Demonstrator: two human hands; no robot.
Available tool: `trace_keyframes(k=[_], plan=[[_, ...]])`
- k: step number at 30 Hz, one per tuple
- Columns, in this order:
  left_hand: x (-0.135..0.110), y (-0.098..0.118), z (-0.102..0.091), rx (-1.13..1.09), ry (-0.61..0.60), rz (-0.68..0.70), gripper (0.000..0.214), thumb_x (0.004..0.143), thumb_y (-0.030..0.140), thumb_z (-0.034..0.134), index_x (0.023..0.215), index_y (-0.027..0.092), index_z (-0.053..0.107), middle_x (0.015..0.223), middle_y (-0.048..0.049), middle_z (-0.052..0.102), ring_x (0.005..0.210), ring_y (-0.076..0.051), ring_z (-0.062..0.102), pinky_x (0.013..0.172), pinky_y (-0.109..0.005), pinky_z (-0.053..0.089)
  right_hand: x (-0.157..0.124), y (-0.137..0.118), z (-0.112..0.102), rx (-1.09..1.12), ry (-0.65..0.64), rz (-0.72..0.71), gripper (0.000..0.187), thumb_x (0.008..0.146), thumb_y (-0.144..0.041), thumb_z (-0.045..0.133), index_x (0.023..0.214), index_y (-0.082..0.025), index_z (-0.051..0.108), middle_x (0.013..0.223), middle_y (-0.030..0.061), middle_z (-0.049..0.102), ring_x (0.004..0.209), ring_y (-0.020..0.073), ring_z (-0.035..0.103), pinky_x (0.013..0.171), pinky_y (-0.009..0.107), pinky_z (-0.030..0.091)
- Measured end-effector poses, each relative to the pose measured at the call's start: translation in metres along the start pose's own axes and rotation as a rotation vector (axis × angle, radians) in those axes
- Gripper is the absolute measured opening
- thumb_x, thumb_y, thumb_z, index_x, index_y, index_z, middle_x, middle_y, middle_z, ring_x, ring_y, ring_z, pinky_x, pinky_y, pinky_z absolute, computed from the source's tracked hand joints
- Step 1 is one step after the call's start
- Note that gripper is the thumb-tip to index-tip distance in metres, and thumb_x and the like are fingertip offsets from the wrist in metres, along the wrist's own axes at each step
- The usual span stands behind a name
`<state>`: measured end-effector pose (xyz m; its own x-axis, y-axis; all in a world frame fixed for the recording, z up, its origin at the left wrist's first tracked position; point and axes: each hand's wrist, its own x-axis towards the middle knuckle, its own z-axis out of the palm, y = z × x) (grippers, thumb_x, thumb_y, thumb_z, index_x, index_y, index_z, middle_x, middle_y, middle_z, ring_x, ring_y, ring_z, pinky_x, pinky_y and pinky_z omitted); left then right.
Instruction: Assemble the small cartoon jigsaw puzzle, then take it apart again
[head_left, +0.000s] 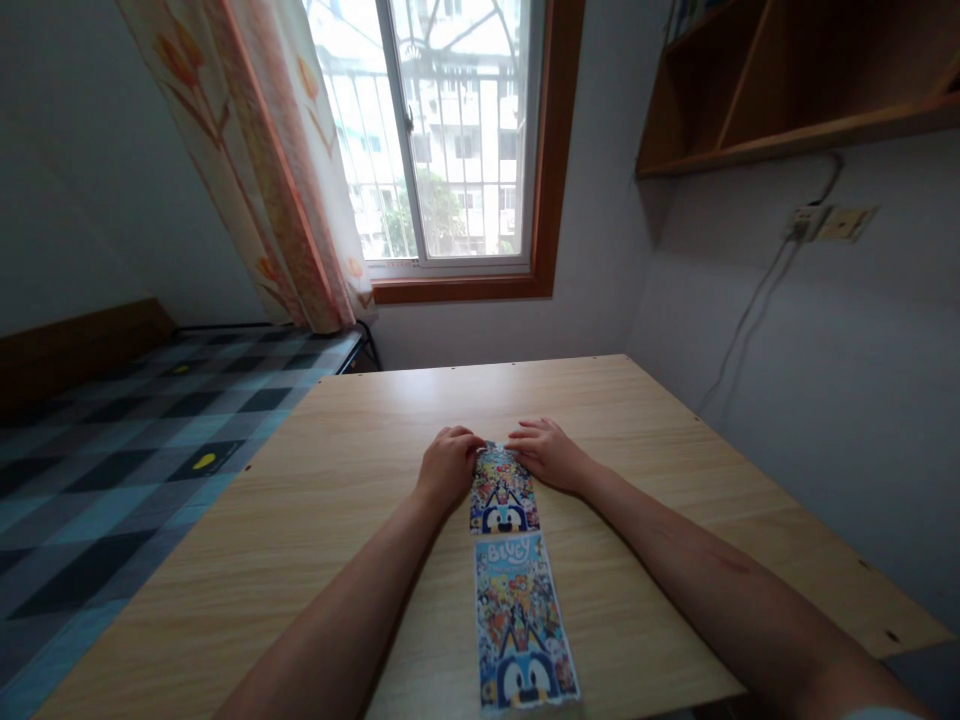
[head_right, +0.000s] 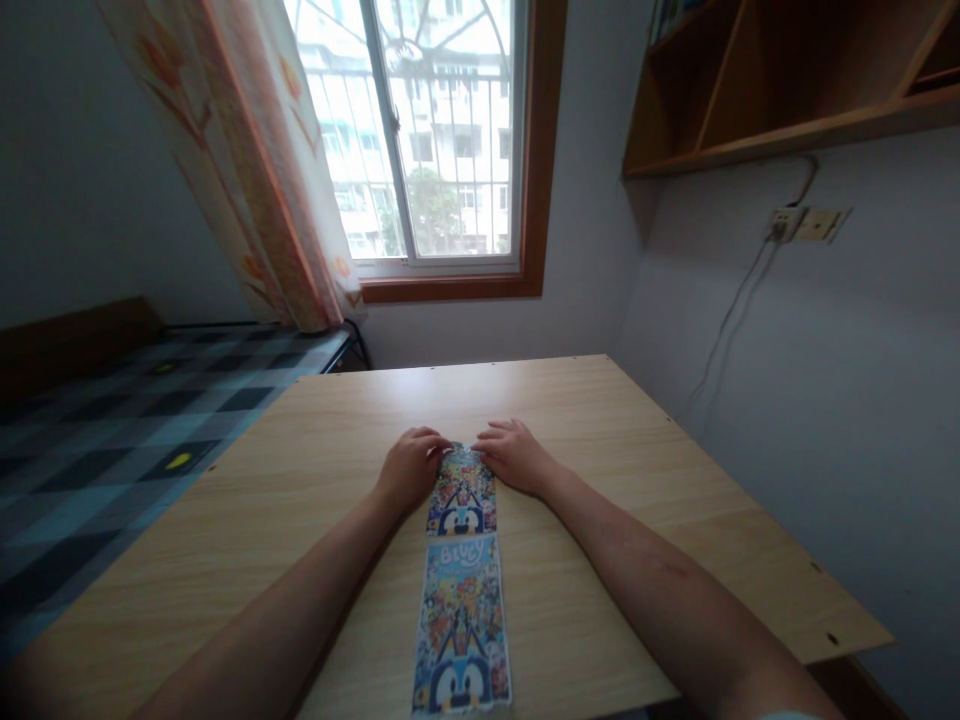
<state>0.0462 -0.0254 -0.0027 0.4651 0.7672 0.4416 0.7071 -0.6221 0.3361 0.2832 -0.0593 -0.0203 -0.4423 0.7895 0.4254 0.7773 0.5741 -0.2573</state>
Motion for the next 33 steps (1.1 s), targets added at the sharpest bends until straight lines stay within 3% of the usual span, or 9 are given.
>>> trace_keyframes(k=[4,9,11,18,33], plan=[[0.000,0.001,0.000,0.036,-0.039,-0.025,0.018,0.084,0.012,0.058,0.087,0.022,0.073,0.096,-0.0054,0.072,0.095,-0.022,0.062,0.092,-0.035,0.049,0.000,-0.011,-0.003,-0.013,0.005,-0.022,0.031,0.096,-0.031,0.057,0.125,-0.030,0.069,0.132,0.0099,0.065,0.133,0.0307,0.050,0.114,0.060,0.028],[-0.001,0.003,0.000,0.046,-0.028,-0.071,0.016,0.085,0.013,0.056,0.091,0.021,0.068,0.090,-0.0052,0.071,0.090,-0.022,0.064,0.084,-0.033,0.050,0.000,-0.029,-0.003,-0.069,-0.078,-0.008,0.044,0.098,-0.043,0.053,0.139,-0.031,0.058,0.158,0.0114,0.038,0.150,0.0355,0.021,0.117,0.066,0.015],[0.000,0.003,0.000,0.024,-0.014,-0.067,0.020,0.085,0.011,0.055,0.096,0.020,0.069,0.091,-0.0054,0.072,0.091,-0.021,0.064,0.085,-0.032,0.050,0.001,-0.033,-0.001,-0.078,-0.132,0.000,0.045,0.099,-0.045,0.051,0.142,-0.032,0.056,0.161,0.0117,0.032,0.152,0.0363,0.016,0.116,0.068,0.012],[0.001,0.002,-0.001,-0.002,-0.028,-0.055,0.027,0.083,0.008,0.054,0.094,0.021,0.075,0.096,-0.0054,0.074,0.092,-0.020,0.065,0.090,-0.033,0.051,0.000,-0.026,0.004,-0.039,-0.184,0.038,0.047,0.099,-0.049,0.049,0.144,-0.037,0.052,0.162,0.0090,0.030,0.152,0.0359,0.015,0.116,0.069,0.013],[0.003,-0.001,-0.001,-0.038,0.000,-0.085,0.021,0.083,0.012,0.056,0.087,0.020,0.075,0.095,-0.0054,0.074,0.094,-0.021,0.066,0.093,-0.034,0.050,0.001,-0.026,0.004,-0.017,-0.219,0.044,0.046,0.100,-0.049,0.046,0.144,-0.036,0.052,0.161,0.0105,0.033,0.151,0.0382,0.019,0.114,0.071,0.016]])
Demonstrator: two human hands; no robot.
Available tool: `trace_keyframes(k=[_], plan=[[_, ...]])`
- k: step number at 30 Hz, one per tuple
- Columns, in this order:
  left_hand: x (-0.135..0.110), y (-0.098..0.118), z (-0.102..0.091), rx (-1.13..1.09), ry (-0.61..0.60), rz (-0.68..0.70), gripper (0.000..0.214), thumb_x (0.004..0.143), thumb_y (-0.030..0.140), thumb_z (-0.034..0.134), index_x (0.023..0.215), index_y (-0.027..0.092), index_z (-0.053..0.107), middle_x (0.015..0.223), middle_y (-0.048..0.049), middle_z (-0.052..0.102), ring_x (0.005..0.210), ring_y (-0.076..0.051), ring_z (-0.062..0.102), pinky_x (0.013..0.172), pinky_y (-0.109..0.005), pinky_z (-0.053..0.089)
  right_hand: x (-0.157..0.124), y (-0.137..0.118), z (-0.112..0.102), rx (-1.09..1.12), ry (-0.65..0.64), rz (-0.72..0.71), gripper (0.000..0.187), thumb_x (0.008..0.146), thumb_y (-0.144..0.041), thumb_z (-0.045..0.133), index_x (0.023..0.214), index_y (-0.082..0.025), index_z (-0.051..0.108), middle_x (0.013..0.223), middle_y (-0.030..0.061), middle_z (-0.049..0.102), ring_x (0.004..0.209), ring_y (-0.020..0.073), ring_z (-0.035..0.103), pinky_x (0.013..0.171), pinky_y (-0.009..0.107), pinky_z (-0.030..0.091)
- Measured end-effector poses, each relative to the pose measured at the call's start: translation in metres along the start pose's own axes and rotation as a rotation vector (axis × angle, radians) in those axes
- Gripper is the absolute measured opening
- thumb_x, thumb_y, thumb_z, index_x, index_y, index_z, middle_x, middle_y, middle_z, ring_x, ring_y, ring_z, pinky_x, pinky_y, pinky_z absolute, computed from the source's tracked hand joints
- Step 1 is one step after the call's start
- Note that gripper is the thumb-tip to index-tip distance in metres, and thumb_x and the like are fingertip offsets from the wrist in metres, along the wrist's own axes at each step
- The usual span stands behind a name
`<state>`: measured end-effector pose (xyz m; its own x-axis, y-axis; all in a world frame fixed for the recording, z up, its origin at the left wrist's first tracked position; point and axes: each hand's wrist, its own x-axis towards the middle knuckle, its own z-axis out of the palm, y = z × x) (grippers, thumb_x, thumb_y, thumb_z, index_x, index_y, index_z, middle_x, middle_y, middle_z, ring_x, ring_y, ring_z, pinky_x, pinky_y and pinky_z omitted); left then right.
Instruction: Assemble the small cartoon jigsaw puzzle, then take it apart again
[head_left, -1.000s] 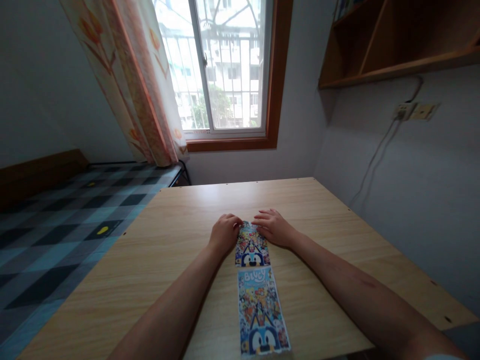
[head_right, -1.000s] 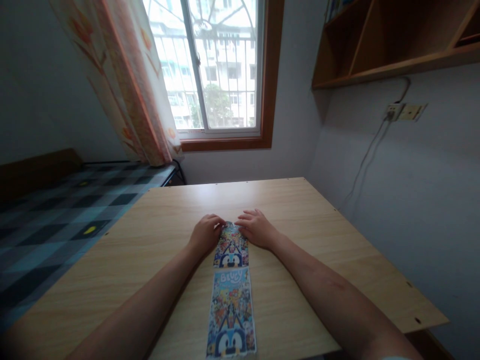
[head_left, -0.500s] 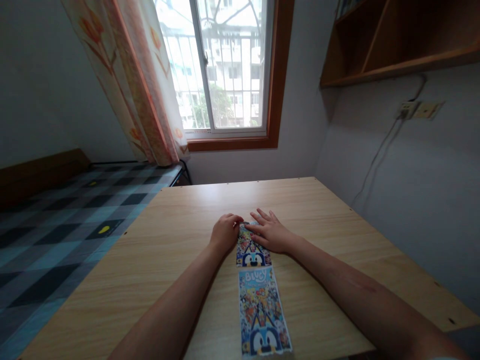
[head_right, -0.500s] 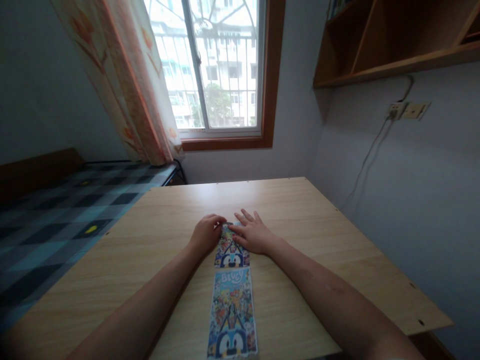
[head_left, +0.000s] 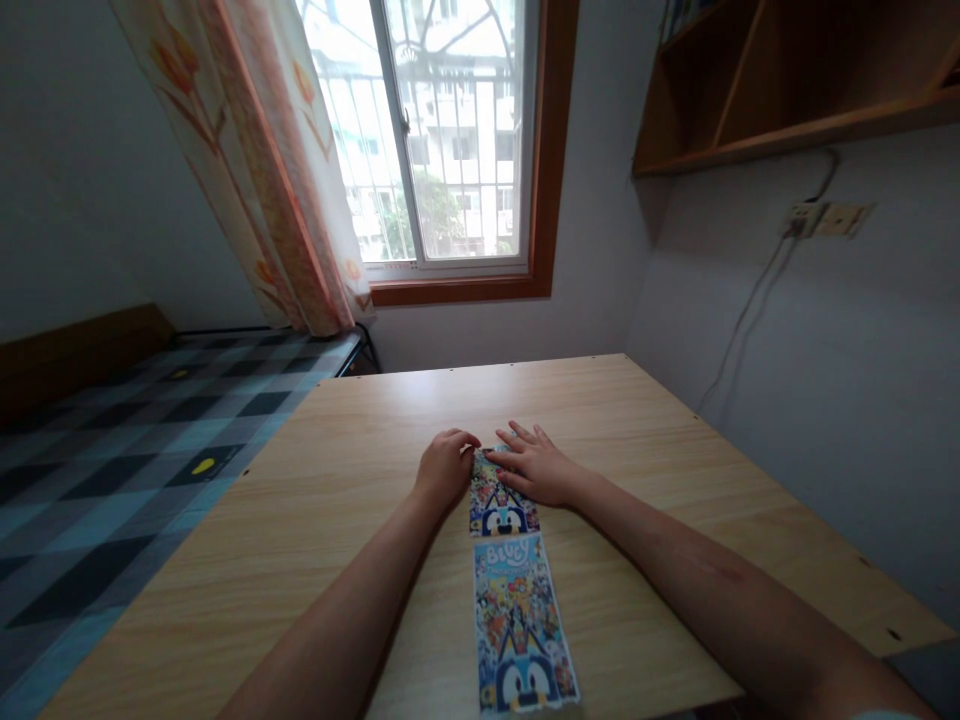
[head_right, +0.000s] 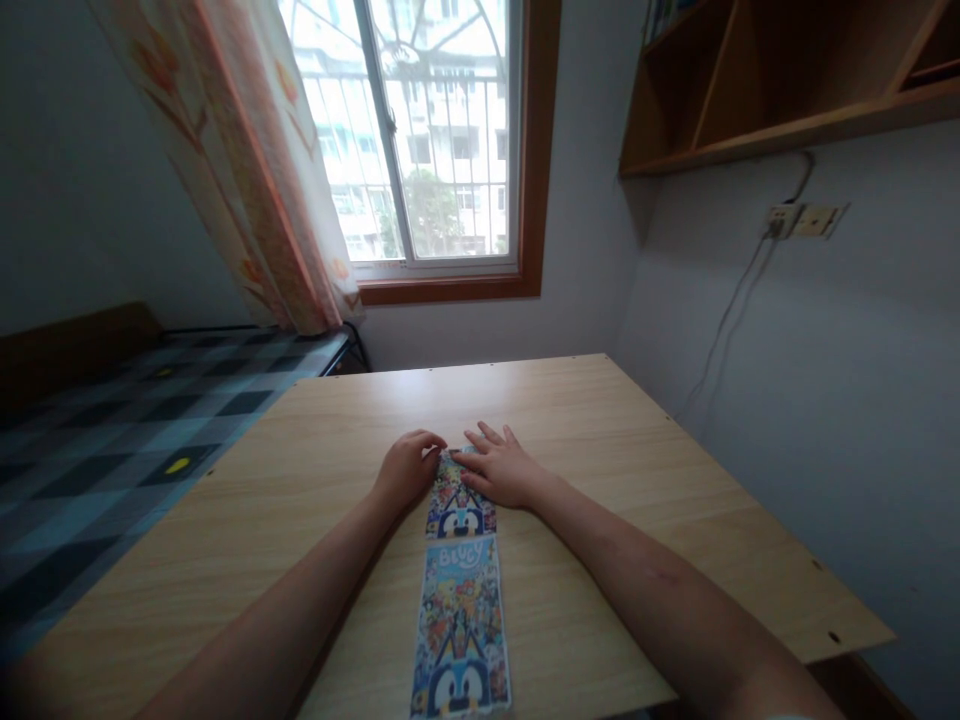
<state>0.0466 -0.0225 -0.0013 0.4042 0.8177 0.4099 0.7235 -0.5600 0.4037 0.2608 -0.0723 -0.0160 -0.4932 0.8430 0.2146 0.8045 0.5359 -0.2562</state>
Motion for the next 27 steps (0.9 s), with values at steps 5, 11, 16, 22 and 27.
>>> trace_keyframes(k=[5,11,16,22,27], plan=[[0.000,-0.001,0.000,0.005,0.015,-0.056,0.019,0.087,0.016,0.056,0.090,0.020,0.074,0.096,-0.0058,0.076,0.093,-0.022,0.067,0.088,-0.034,0.051,0.000,0.000,0.001,0.003,0.000,0.003,0.046,0.100,-0.050,0.045,0.144,-0.037,0.051,0.160,0.0103,0.034,0.150,0.0383,0.019,0.113,0.071,0.016],[0.001,-0.002,-0.001,0.034,0.043,-0.218,0.020,0.089,0.022,0.056,0.100,0.021,0.073,0.094,-0.0049,0.076,0.086,-0.021,0.068,0.080,-0.031,0.050,0.000,-0.002,-0.003,-0.013,-0.054,0.014,0.048,0.102,-0.050,0.040,0.147,-0.035,0.049,0.161,0.0121,0.032,0.151,0.0387,0.018,0.113,0.070,0.017],[0.001,-0.004,0.001,0.102,0.081,-0.204,0.021,0.088,0.021,0.058,0.101,0.022,0.074,0.102,-0.0064,0.075,0.098,-0.024,0.065,0.091,-0.036,0.049,-0.001,-0.002,-0.003,-0.001,-0.038,0.011,0.050,0.101,-0.049,0.043,0.148,-0.032,0.046,0.161,0.0114,0.033,0.150,0.0366,0.021,0.114,0.068,0.018],[-0.003,-0.004,0.004,0.154,0.057,0.095,0.022,0.086,0.018,0.060,0.095,0.027,0.078,0.113,-0.0056,0.071,0.107,-0.025,0.060,0.099,-0.043,0.047,-0.001,0.005,-0.002,-0.009,0.145,0.042,0.036,0.099,-0.039,0.050,0.129,-0.025,0.064,0.152,0.0104,0.048,0.148,0.0331,0.028,0.117,0.063,0.019],[-0.003,-0.005,0.009,0.205,0.003,0.123,0.026,0.092,0.029,0.057,0.108,0.025,0.077,0.125,-0.0087,0.068,0.116,-0.029,0.057,0.103,-0.048,0.046,0.000,0.008,0.000,-0.033,0.156,0.077,0.040,0.099,-0.040,0.050,0.133,-0.024,0.061,0.151,0.0125,0.048,0.147,0.0343,0.029,0.115,0.065,0.020]])
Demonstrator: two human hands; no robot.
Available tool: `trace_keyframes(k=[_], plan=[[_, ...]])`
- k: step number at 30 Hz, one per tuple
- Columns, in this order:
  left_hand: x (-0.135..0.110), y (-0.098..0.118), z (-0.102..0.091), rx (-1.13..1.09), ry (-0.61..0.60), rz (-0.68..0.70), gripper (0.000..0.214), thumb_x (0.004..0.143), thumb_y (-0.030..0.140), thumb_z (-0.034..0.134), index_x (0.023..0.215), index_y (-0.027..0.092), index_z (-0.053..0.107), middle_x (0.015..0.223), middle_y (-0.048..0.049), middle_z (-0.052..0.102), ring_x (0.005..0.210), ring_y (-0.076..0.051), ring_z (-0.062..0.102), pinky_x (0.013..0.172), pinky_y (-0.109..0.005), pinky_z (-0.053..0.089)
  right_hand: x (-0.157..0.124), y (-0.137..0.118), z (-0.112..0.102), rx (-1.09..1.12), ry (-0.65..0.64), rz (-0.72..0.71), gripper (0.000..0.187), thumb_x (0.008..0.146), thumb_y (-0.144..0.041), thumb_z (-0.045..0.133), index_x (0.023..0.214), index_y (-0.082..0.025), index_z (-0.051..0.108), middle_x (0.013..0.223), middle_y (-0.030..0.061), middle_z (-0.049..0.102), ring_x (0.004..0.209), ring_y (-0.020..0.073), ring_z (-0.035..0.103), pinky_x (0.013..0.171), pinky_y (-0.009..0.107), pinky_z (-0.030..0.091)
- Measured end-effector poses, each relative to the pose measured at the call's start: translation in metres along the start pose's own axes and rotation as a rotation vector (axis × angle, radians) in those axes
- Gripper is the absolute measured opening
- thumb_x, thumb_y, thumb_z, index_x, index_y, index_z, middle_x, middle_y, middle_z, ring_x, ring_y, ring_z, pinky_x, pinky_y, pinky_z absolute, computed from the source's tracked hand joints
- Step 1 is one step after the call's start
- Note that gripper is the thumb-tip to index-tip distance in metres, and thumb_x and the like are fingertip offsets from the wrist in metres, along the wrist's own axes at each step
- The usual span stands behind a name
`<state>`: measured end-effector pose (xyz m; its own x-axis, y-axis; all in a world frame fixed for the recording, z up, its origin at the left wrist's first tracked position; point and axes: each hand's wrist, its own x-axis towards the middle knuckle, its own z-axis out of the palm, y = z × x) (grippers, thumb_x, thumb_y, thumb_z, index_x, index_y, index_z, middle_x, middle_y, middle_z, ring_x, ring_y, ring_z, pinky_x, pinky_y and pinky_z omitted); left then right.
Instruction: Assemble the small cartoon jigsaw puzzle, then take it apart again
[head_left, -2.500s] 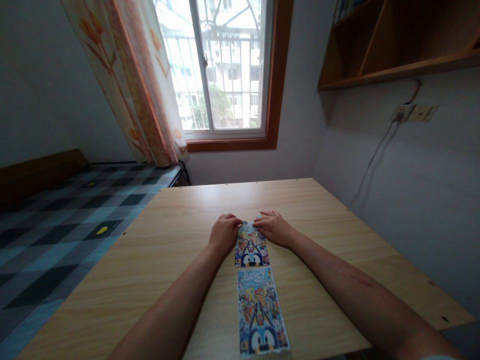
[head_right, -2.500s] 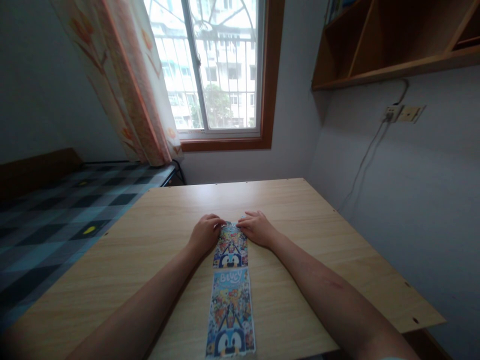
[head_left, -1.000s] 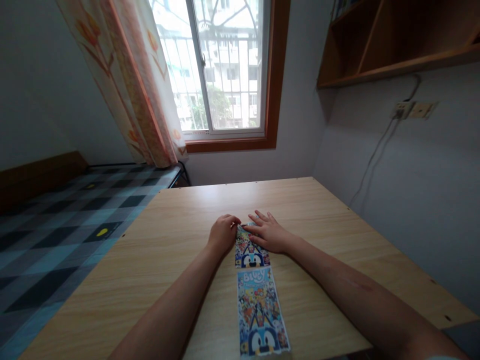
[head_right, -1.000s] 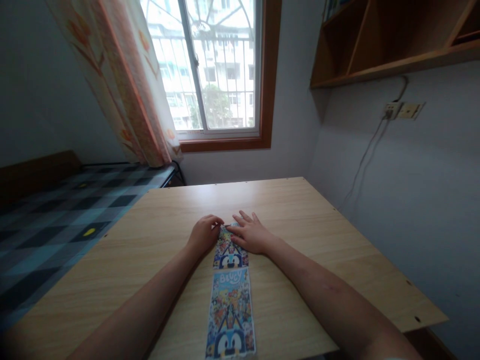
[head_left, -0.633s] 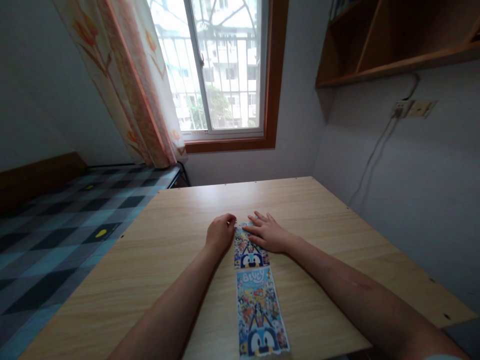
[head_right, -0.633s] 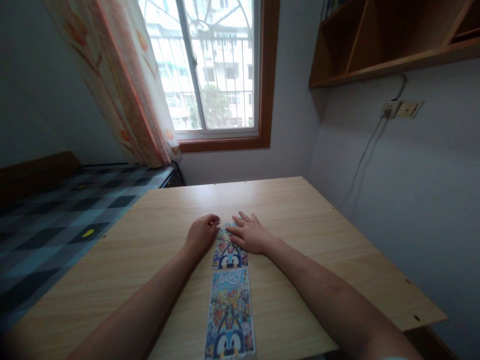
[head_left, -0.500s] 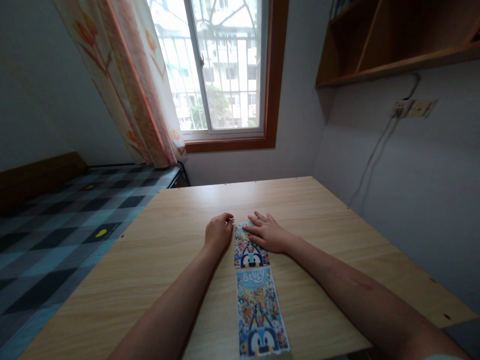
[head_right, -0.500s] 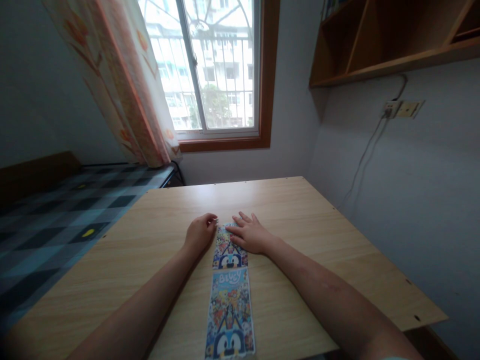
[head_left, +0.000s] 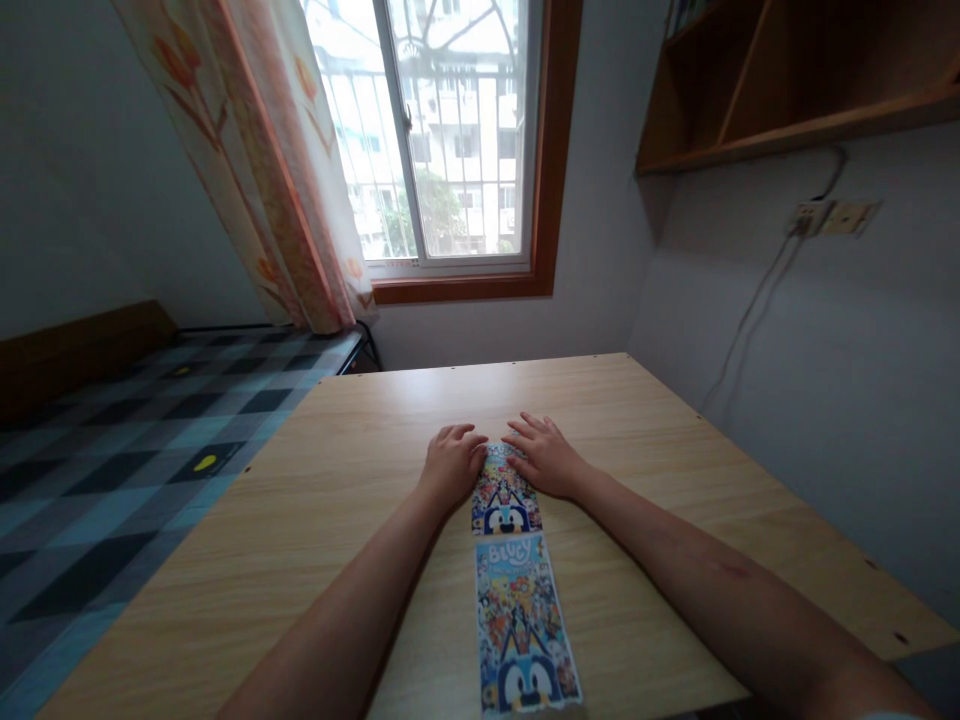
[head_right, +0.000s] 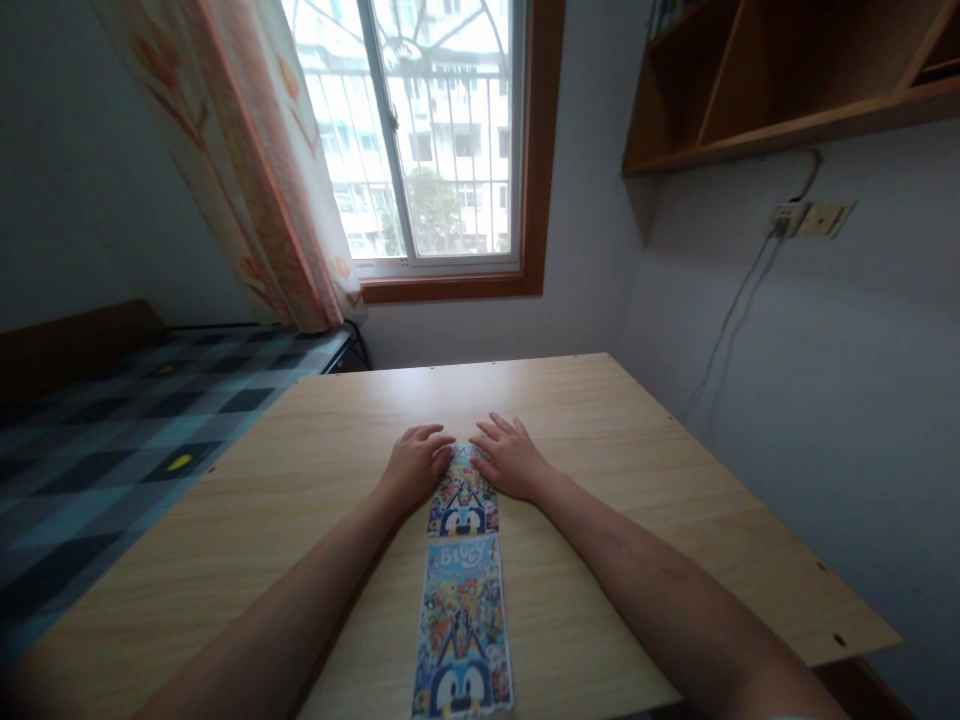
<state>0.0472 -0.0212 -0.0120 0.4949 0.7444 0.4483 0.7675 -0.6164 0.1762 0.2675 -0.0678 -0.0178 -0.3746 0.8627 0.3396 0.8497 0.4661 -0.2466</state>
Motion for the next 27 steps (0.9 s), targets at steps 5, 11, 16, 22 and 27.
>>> trace_keyframes(k=[5,11,16,22,27], plan=[[0.0018,0.0003,0.0037,0.030,-0.052,0.003,0.026,0.092,0.030,0.057,0.110,0.024,0.076,0.129,-0.0113,0.065,0.121,-0.030,0.056,0.106,-0.050,0.043,0.0012,-0.0011,0.0014,-0.002,-0.025,-0.038,0.037,0.097,-0.042,0.054,0.130,-0.027,0.064,0.154,0.0111,0.044,0.148,0.0353,0.027,0.115,0.066,0.020],[0.0045,-0.0012,0.0054,0.004,-0.072,-0.001,0.022,0.089,0.028,0.059,0.102,0.022,0.076,0.127,-0.0110,0.066,0.121,-0.030,0.056,0.108,-0.048,0.042,0.0015,-0.0010,0.0005,0.007,-0.031,-0.068,0.034,0.096,-0.041,0.056,0.127,-0.030,0.067,0.154,0.0106,0.045,0.148,0.0357,0.027,0.114,0.066,0.021],[0.0068,-0.0037,0.0070,-0.059,-0.095,-0.029,0.019,0.086,0.027,0.061,0.098,0.021,0.075,0.126,-0.0112,0.067,0.121,-0.029,0.056,0.108,-0.046,0.042,0.0020,-0.0015,-0.0001,-0.001,-0.019,-0.058,0.040,0.094,-0.042,0.059,0.130,-0.024,0.064,0.153,0.0128,0.046,0.148,0.0363,0.028,0.115,0.066,0.021],[0.0085,-0.0071,0.0085,-0.096,-0.098,-0.043,0.017,0.083,0.026,0.063,0.094,0.021,0.074,0.125,-0.0115,0.067,0.122,-0.029,0.057,0.109,-0.046,0.042,0.0025,-0.0010,0.0012,-0.005,-0.030,-0.049,0.040,0.095,-0.044,0.057,0.129,-0.024,0.064,0.153,0.0138,0.045,0.148,0.0365,0.027,0.114,0.067,0.021],[0.0086,-0.0072,0.0067,-0.133,-0.065,-0.047,0.016,0.079,0.024,0.066,0.093,0.021,0.073,0.123,-0.0104,0.067,0.120,-0.029,0.057,0.107,-0.045,0.044,0.0026,-0.0008,0.0016,-0.008,-0.026,-0.054,0.040,0.095,-0.043,0.058,0.129,-0.024,0.064,0.152,0.0138,0.046,0.148,0.0366,0.028,0.114,0.066,0.020]])
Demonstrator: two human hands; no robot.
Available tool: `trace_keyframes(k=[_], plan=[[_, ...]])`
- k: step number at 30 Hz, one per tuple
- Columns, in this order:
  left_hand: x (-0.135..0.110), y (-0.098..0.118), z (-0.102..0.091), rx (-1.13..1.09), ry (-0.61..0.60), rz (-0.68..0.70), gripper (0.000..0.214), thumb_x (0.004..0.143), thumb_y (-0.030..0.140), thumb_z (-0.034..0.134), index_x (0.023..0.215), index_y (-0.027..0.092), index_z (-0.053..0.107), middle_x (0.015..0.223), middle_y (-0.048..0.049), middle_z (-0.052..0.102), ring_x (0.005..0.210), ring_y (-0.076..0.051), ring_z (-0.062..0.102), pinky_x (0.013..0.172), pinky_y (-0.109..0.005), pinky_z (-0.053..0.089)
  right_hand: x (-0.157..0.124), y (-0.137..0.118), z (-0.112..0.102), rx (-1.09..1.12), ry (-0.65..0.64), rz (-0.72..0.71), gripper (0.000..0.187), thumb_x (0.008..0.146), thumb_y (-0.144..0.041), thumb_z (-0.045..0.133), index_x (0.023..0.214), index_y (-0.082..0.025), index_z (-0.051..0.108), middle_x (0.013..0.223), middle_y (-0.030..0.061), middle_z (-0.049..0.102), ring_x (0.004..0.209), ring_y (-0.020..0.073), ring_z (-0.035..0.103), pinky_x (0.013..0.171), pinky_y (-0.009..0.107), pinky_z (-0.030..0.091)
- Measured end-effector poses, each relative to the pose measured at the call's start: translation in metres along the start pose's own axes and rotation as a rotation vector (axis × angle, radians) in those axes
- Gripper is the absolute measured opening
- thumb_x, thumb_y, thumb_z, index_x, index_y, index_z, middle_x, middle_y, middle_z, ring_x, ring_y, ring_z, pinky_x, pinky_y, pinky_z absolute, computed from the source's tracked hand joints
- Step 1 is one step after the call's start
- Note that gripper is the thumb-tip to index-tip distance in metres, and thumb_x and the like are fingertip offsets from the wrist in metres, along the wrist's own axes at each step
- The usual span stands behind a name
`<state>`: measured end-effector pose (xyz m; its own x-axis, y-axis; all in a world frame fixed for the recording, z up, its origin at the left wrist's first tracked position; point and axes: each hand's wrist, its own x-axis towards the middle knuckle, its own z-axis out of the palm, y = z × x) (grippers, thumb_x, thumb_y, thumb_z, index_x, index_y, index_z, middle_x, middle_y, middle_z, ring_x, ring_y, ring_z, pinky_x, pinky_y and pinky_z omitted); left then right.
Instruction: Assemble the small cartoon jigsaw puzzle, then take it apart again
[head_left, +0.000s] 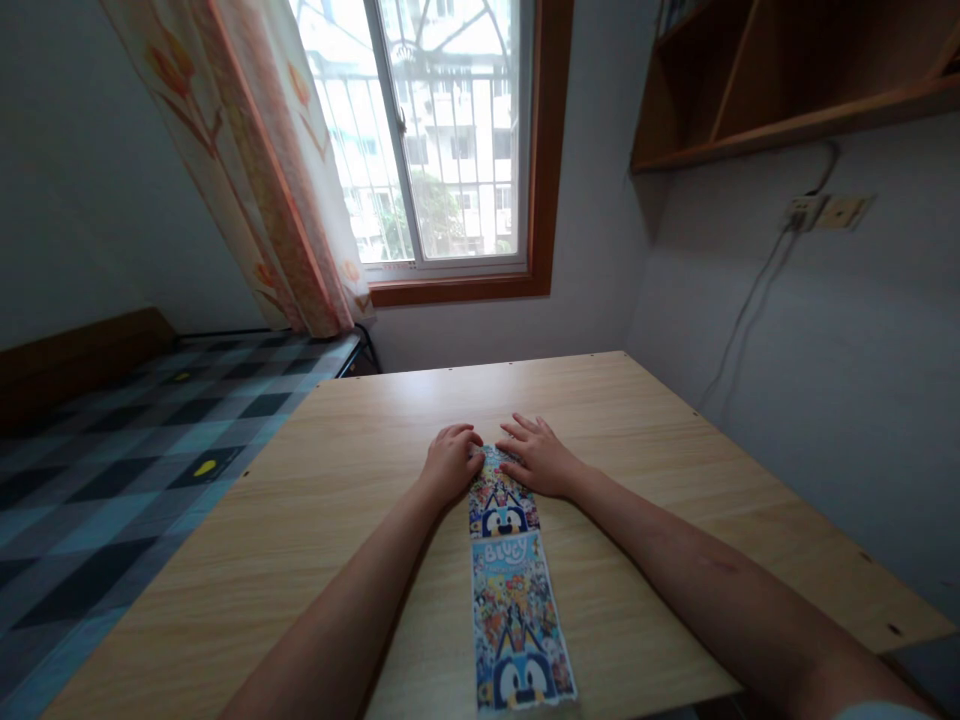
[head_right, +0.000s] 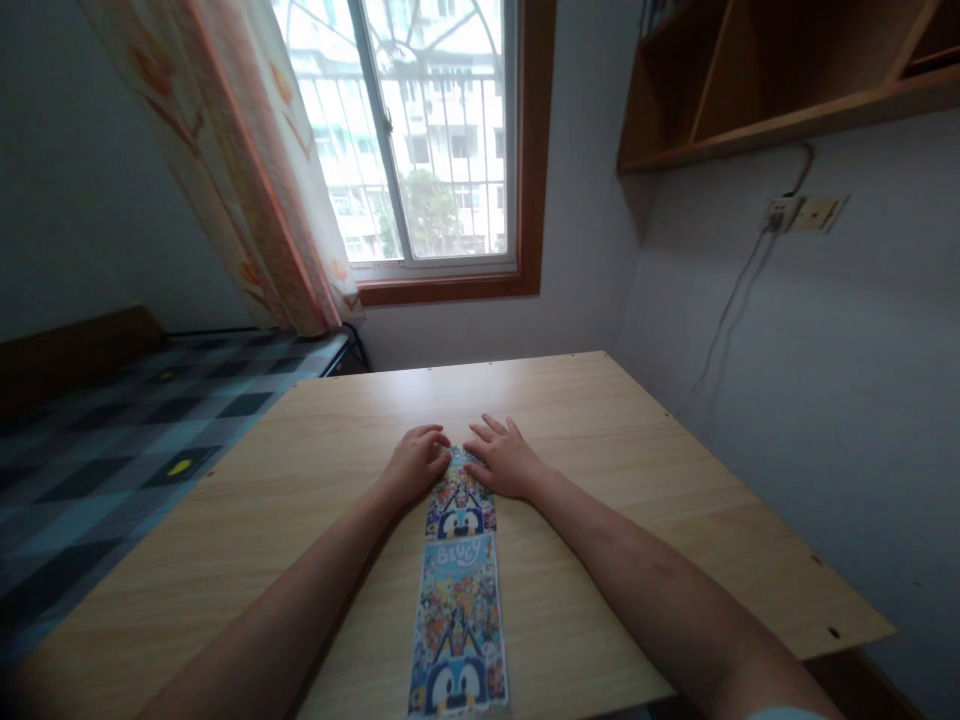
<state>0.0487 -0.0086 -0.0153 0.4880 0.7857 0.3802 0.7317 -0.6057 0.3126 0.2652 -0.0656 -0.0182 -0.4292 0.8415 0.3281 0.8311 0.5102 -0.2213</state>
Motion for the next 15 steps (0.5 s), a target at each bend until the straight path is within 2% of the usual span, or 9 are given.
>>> trace_keyframes(k=[3,8,10,12,15], plan=[[-0.001,0.004,-0.003,0.001,0.026,0.041,0.012,0.080,0.022,0.065,0.090,0.021,0.071,0.120,-0.0089,0.068,0.116,-0.028,0.058,0.104,-0.044,0.045,0.000,0.000,-0.001,0.006,-0.002,0.001,0.039,0.094,-0.043,0.058,0.128,-0.024,0.064,0.152,0.0137,0.046,0.148,0.0365,0.027,0.114,0.066,0.020],[-0.004,0.012,-0.008,0.032,0.010,0.091,0.011,0.085,0.018,0.059,0.086,0.022,0.069,0.094,-0.0058,0.073,0.094,-0.025,0.063,0.093,-0.040,0.048,-0.001,-0.001,-0.003,0.011,-0.007,0.006,0.040,0.094,-0.043,0.058,0.128,-0.024,0.065,0.152,0.0136,0.047,0.148,0.0365,0.027,0.114,0.066,0.020],[-0.004,0.014,-0.009,0.024,0.007,0.091,0.012,0.086,0.017,0.058,0.087,0.022,0.069,0.090,-0.0046,0.073,0.089,-0.023,0.063,0.089,-0.038,0.049,-0.001,-0.002,-0.003,0.009,-0.009,0.009,0.040,0.094,-0.043,0.058,0.128,-0.024,0.065,0.152,0.0137,0.047,0.148,0.0368,0.028,0.114,0.066,0.020],[-0.004,0.015,-0.010,0.027,0.036,0.058,0.014,0.087,0.017,0.056,0.088,0.022,0.069,0.089,-0.0043,0.074,0.088,-0.022,0.063,0.087,-0.037,0.049,-0.001,-0.002,-0.003,0.008,-0.014,0.011,0.040,0.094,-0.043,0.058,0.129,-0.024,0.065,0.152,0.0137,0.047,0.148,0.0368,0.028,0.114,0.066,0.020],[-0.004,0.013,-0.012,0.058,0.114,-0.061,0.016,0.089,0.019,0.055,0.088,0.022,0.070,0.088,-0.0047,0.074,0.089,-0.023,0.063,0.086,-0.036,0.048,-0.001,-0.003,-0.004,0.014,-0.022,0.012,0.040,0.094,-0.043,0.058,0.129,-0.024,0.064,0.152,0.0132,0.047,0.148,0.0369,0.027,0.114,0.066,0.020]])
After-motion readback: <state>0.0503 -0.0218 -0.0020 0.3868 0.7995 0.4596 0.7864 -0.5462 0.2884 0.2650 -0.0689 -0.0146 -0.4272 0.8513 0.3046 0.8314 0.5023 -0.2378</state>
